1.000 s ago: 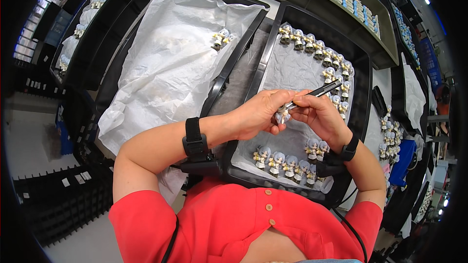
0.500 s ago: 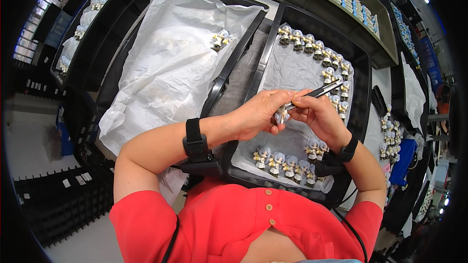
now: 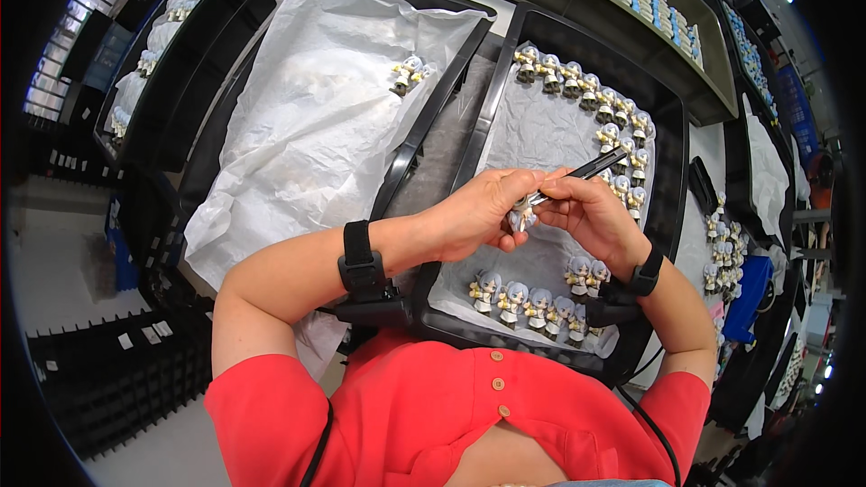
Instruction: The person picks up small figurines from a tray and uses a pen-like tool to adjust or clean details on them. They then place the figurines into a second tray lined with white tissue paper. The process is repeated for multiple figurines.
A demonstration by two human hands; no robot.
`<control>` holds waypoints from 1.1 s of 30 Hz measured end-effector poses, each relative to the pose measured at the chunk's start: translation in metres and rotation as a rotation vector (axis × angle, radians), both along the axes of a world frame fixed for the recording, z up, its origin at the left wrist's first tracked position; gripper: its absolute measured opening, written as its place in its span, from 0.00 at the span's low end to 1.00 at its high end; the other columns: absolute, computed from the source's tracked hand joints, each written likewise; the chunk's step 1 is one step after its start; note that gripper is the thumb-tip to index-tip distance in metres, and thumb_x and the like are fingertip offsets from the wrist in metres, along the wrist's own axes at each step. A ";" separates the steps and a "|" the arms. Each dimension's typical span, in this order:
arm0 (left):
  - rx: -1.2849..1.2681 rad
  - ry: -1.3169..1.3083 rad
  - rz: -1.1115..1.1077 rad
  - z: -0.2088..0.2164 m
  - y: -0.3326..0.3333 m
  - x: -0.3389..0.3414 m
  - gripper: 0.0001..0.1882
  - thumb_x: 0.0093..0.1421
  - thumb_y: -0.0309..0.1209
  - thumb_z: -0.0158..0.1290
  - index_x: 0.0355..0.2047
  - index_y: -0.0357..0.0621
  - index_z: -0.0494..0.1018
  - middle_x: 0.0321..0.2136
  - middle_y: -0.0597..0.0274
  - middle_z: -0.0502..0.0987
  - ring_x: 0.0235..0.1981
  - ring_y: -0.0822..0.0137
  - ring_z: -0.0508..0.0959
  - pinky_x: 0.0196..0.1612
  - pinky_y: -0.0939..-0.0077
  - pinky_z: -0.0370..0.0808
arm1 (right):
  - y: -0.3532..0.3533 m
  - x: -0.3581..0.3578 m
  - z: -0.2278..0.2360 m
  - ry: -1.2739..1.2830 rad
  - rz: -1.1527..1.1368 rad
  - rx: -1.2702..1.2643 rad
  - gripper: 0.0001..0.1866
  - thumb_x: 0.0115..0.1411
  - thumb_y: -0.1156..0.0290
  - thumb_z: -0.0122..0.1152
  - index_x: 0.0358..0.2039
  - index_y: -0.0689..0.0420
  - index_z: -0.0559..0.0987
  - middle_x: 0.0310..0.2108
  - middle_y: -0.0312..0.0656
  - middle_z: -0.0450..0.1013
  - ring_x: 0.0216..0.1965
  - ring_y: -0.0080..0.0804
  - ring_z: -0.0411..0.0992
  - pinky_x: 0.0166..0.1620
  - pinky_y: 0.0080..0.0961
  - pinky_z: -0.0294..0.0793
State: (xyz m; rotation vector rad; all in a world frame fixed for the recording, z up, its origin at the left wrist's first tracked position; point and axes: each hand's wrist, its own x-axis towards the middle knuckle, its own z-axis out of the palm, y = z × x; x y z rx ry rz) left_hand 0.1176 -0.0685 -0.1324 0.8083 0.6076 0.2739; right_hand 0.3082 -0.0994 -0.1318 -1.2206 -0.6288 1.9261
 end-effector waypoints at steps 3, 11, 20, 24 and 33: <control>-0.005 -0.004 -0.001 -0.001 0.000 0.000 0.28 0.62 0.53 0.41 0.57 0.51 0.64 0.29 0.71 0.66 0.25 0.76 0.65 0.24 0.86 0.61 | 0.000 0.001 -0.002 0.014 0.006 -0.007 0.05 0.58 0.73 0.53 0.32 0.61 0.75 0.30 0.37 0.74 0.32 0.24 0.74 0.40 0.20 0.75; -0.025 -0.054 0.022 0.002 0.001 0.000 0.27 0.63 0.50 0.39 0.57 0.48 0.63 0.29 0.68 0.67 0.25 0.75 0.66 0.24 0.85 0.63 | -0.001 0.006 -0.008 0.071 -0.021 0.033 0.09 0.58 0.71 0.55 0.35 0.63 0.76 0.32 0.40 0.75 0.33 0.26 0.75 0.41 0.21 0.75; -0.124 -0.147 0.208 0.002 0.000 -0.001 0.30 0.64 0.51 0.37 0.60 0.44 0.54 0.34 0.61 0.71 0.28 0.70 0.70 0.27 0.82 0.65 | -0.004 0.009 0.009 0.021 -0.234 0.335 0.11 0.61 0.67 0.52 0.41 0.60 0.72 0.35 0.39 0.73 0.35 0.27 0.76 0.38 0.21 0.75; -0.124 -0.169 0.215 0.000 0.000 -0.002 0.32 0.64 0.54 0.37 0.59 0.44 0.54 0.35 0.61 0.71 0.28 0.70 0.70 0.28 0.82 0.65 | -0.011 -0.006 0.006 -0.199 -0.250 0.557 0.11 0.62 0.68 0.52 0.42 0.61 0.72 0.36 0.41 0.73 0.36 0.26 0.75 0.40 0.22 0.75; -0.138 -0.198 0.236 -0.003 0.001 -0.001 0.29 0.63 0.53 0.40 0.52 0.41 0.61 0.38 0.59 0.71 0.28 0.71 0.69 0.28 0.81 0.66 | -0.013 -0.013 0.006 -0.202 -0.214 0.505 0.09 0.60 0.73 0.54 0.39 0.62 0.70 0.34 0.42 0.73 0.36 0.29 0.76 0.41 0.23 0.76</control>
